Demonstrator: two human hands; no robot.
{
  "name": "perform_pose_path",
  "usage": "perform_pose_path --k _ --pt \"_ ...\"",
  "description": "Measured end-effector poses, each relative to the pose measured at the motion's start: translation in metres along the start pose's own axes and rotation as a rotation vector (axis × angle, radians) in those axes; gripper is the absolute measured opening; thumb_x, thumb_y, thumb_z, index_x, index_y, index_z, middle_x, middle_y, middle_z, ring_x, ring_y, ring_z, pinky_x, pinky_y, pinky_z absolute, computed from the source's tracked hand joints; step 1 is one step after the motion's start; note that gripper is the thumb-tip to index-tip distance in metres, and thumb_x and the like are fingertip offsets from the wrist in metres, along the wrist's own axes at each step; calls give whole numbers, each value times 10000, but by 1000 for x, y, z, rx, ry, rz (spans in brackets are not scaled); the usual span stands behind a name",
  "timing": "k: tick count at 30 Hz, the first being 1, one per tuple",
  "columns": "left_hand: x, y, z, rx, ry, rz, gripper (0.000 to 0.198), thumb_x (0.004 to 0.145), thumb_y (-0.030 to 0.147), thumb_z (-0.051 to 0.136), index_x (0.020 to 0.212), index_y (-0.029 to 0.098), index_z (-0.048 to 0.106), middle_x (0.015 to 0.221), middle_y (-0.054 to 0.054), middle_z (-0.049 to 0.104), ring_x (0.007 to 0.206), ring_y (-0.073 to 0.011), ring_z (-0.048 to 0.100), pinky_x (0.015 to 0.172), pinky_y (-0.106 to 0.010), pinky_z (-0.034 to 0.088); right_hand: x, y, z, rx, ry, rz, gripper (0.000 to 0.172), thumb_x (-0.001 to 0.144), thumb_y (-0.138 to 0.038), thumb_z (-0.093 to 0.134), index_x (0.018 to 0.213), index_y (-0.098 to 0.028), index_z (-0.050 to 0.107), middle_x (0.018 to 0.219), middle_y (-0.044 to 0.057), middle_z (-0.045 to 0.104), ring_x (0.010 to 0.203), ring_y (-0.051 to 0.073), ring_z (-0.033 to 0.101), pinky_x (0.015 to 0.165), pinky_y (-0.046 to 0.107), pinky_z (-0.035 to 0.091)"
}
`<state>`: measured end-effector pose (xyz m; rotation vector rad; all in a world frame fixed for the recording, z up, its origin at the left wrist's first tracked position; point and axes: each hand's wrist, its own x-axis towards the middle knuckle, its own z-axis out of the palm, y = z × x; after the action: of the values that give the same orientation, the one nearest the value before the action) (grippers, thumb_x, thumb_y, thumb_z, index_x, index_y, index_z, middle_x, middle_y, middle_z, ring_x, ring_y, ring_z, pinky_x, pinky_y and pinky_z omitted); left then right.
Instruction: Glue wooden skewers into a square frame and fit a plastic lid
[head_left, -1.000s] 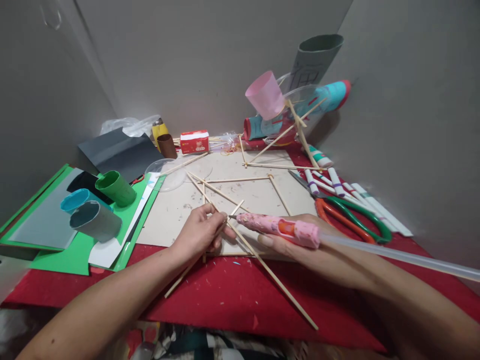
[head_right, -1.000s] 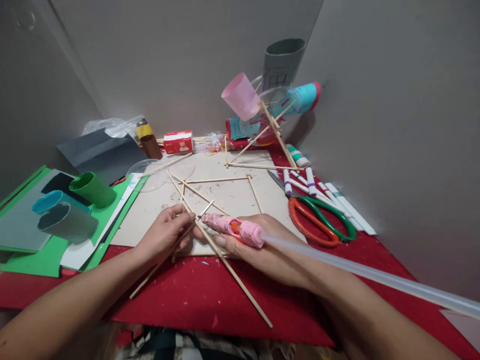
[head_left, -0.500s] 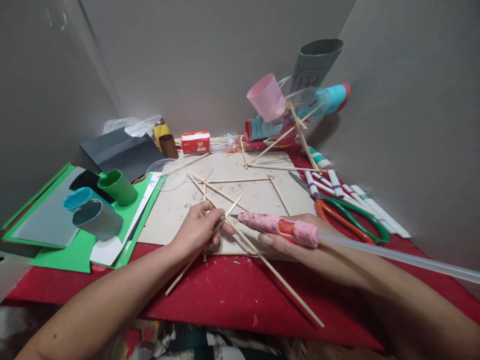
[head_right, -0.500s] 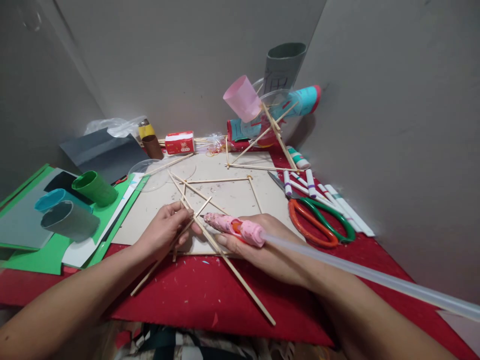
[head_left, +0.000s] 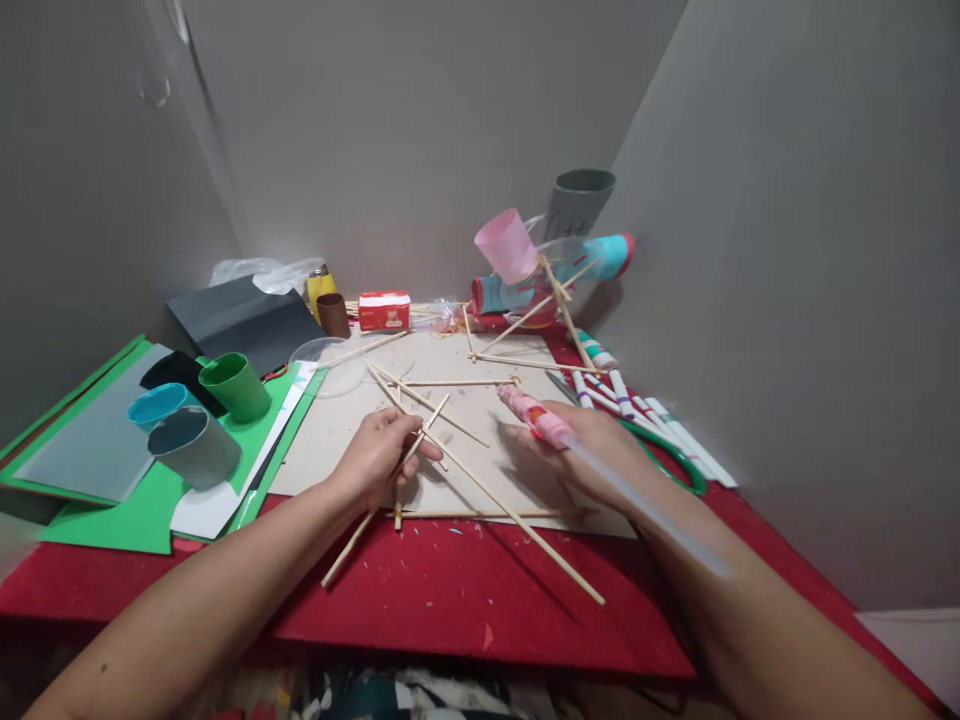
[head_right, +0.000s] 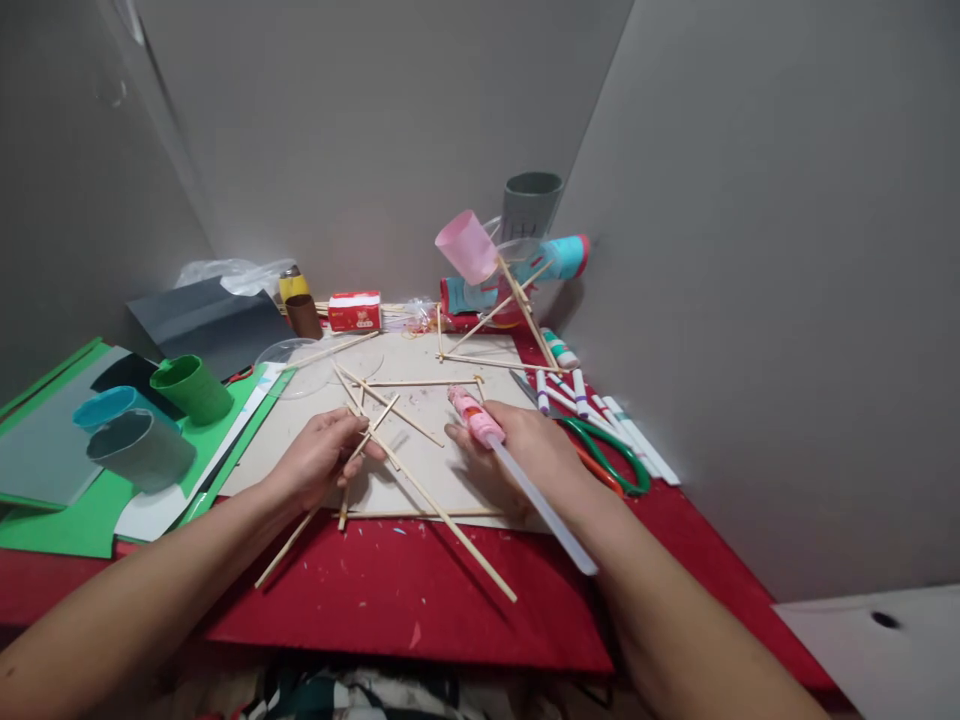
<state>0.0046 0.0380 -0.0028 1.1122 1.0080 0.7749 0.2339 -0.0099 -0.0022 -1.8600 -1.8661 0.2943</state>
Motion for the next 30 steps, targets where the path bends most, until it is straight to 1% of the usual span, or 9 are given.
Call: perform_pose_path --k 5,9,19,21,23,25,26,28,30 --pt "1 0 -5 -41 0 42 132 820 239 495 721 175 437 635 -66 680 306 -40 354 310 -160 234 6 9 1 -173 -80 69 329 807 -512 541 749 -195 601 701 65 660 604 206 577 511 277 325" --pt "1 1 -8 -49 15 63 119 805 228 510 726 173 441 621 -54 673 302 -35 346 315 -157 228 5 20 -1 -253 -87 94 271 790 -443 546 769 -179 604 718 68 652 601 189 554 516 268 296" --pt "-6 2 -5 -57 -5 75 109 819 204 486 728 176 433 584 -50 668 285 -42 355 314 -158 221 6 40 -11 -388 -167 178 454 781 -608 523 795 -169 640 781 107 681 662 231 596 525 286 332" --pt "-8 3 -3 -60 -5 71 116 817 200 493 726 180 425 575 -44 665 282 -40 357 317 -156 215 2 33 -14 -415 -142 172 450 791 -605 512 787 -175 645 806 121 685 700 258 616 537 301 359" --pt "-10 3 -2 -61 -6 67 127 816 199 500 719 182 420 568 -38 661 281 -38 355 319 -157 214 -7 16 -17 -393 -42 102 430 815 -579 500 858 -180 655 896 135 689 795 286 635 589 326 411" --pt "-11 3 -1 -53 -7 68 139 815 202 507 709 183 419 560 -31 655 283 -39 357 319 -157 217 -19 -7 -15 -195 97 -6 398 854 -530 487 993 -189 636 976 115 693 825 251 651 676 336 468" --pt "-11 3 0 -47 -9 71 143 813 207 512 705 183 420 561 -29 654 284 -40 359 318 -157 220 -25 -20 -12 -46 112 -54 400 869 -518 484 1061 -188 604 937 96 699 777 220 657 682 323 487" --pt "-11 1 1 -33 -13 85 141 807 217 516 703 182 427 568 -26 655 287 -42 363 316 -158 231 -36 -45 -2 126 43 -122 413 889 -480 487 1182 -192 523 901 77 696 763 197 660 644 293 497" --pt "-11 -2 2 -23 -19 107 126 804 225 509 708 181 440 577 -26 659 291 -46 366 312 -160 245 -42 -62 10 152 -55 -173 457 866 -442 546 1248 -210 452 906 59 693 686 177 656 611 286 491"
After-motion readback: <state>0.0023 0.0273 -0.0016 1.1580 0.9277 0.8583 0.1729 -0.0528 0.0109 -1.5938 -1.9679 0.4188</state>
